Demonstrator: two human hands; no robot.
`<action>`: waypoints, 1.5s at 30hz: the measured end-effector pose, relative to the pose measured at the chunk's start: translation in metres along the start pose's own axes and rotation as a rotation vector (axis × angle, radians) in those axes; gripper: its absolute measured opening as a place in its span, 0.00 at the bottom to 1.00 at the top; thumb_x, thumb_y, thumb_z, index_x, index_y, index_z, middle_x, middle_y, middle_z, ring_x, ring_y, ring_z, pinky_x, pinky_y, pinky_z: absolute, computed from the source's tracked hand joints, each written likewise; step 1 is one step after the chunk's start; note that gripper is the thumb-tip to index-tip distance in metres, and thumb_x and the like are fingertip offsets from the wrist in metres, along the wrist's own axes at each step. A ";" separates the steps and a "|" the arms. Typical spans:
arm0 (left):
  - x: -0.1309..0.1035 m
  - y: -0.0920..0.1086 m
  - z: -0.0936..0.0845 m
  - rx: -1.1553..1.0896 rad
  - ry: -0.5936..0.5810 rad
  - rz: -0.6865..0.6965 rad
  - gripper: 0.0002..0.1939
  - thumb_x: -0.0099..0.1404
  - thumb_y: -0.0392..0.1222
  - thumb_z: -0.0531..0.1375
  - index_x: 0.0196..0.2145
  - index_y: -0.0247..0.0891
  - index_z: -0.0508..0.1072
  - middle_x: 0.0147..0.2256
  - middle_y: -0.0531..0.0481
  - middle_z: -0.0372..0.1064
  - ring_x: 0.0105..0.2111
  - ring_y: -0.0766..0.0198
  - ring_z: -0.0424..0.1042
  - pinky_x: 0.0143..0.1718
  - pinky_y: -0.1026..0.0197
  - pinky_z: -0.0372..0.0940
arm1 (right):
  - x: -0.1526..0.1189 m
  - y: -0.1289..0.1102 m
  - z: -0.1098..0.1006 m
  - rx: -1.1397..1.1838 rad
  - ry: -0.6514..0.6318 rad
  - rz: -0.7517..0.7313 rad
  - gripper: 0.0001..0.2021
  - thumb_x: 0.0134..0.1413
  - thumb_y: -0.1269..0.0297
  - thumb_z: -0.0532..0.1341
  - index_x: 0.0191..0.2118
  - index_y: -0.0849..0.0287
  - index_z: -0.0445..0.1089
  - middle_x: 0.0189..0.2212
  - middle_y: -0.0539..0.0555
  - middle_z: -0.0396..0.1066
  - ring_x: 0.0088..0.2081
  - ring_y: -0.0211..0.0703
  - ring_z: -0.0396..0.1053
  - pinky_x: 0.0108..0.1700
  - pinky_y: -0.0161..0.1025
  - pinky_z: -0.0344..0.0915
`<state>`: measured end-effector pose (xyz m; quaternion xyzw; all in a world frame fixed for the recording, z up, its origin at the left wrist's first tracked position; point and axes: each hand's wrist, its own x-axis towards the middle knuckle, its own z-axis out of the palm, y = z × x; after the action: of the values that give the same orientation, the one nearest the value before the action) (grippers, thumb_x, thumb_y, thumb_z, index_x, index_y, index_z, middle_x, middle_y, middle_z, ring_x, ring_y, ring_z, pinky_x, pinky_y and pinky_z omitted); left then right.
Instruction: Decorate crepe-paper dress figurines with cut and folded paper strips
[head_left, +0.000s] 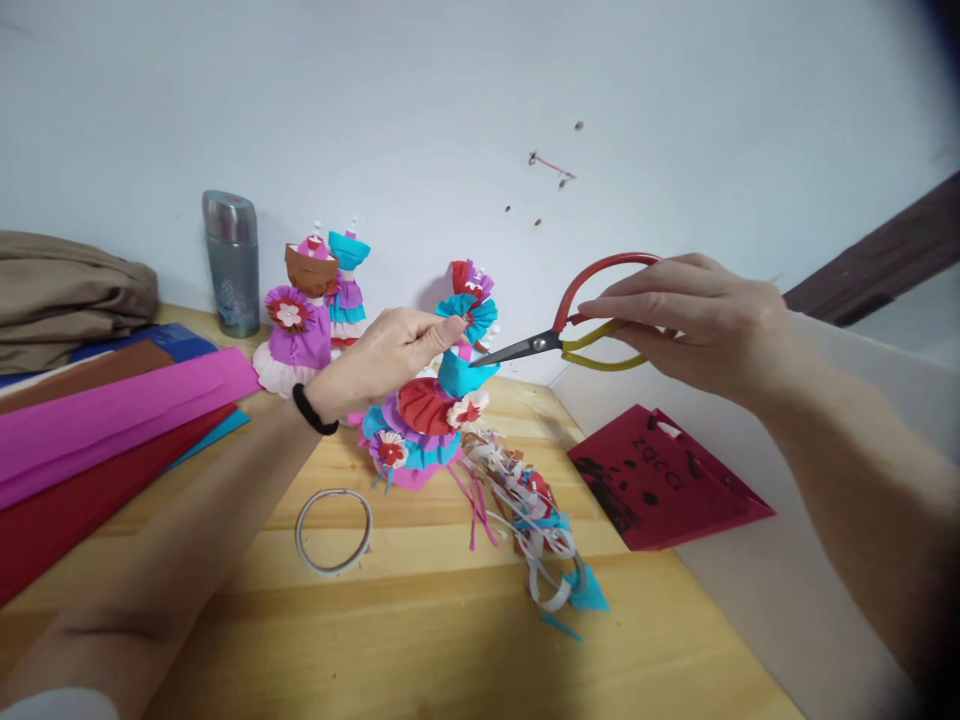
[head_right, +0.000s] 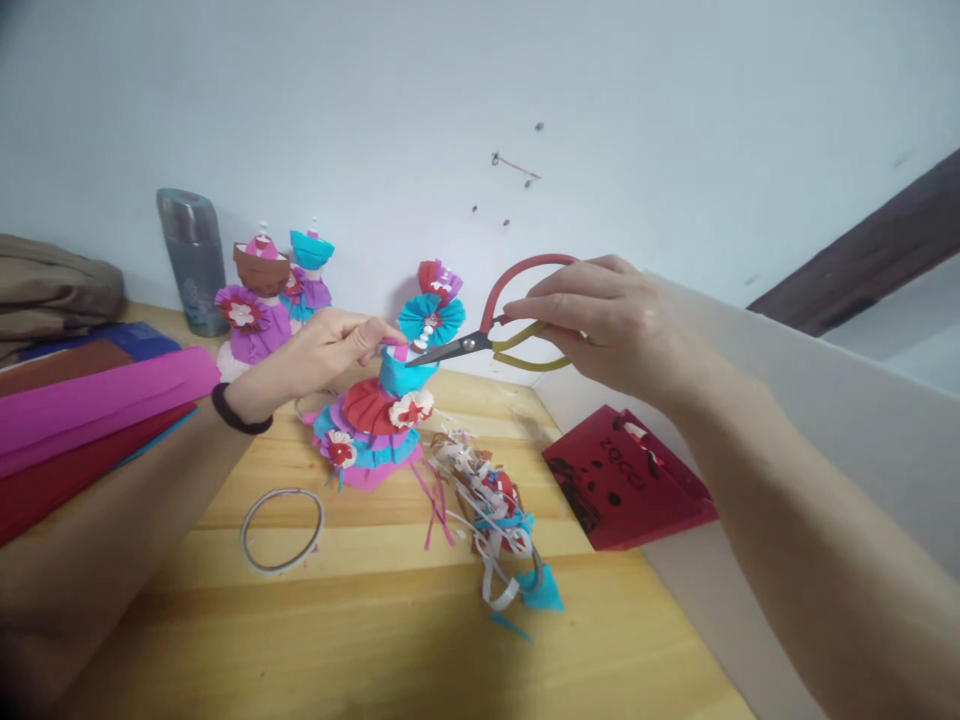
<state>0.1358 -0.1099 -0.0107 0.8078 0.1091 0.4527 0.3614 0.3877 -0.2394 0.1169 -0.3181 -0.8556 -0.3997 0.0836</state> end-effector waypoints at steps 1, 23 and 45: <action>0.000 -0.001 0.000 -0.007 0.002 -0.002 0.34 0.67 0.69 0.48 0.24 0.36 0.73 0.18 0.53 0.58 0.20 0.68 0.55 0.21 0.62 0.49 | 0.000 0.000 0.000 -0.005 0.006 0.003 0.14 0.59 0.76 0.64 0.47 0.51 0.72 0.36 0.53 0.77 0.38 0.40 0.76 0.40 0.40 0.68; -0.006 0.028 -0.028 -0.381 0.228 -0.165 0.31 0.69 0.65 0.52 0.32 0.33 0.78 0.20 0.52 0.62 0.18 0.72 0.53 0.20 0.63 0.48 | -0.057 -0.168 0.035 0.845 -0.194 0.537 0.08 0.59 0.74 0.62 0.41 0.56 0.75 0.32 0.53 0.78 0.37 0.42 0.75 0.42 0.40 0.69; -0.036 0.068 0.034 -0.528 -0.413 -0.400 0.37 0.68 0.68 0.47 0.29 0.30 0.77 0.18 0.54 0.59 0.16 0.74 0.49 0.17 0.66 0.46 | -0.047 -0.249 0.086 1.107 -0.442 0.265 0.03 0.55 0.70 0.64 0.36 0.60 0.75 0.37 0.55 0.76 0.42 0.44 0.71 0.44 0.37 0.64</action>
<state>0.1325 -0.1934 0.0006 0.7237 0.0693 0.2137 0.6525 0.2820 -0.3175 -0.1167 -0.4065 -0.8867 0.1933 0.1060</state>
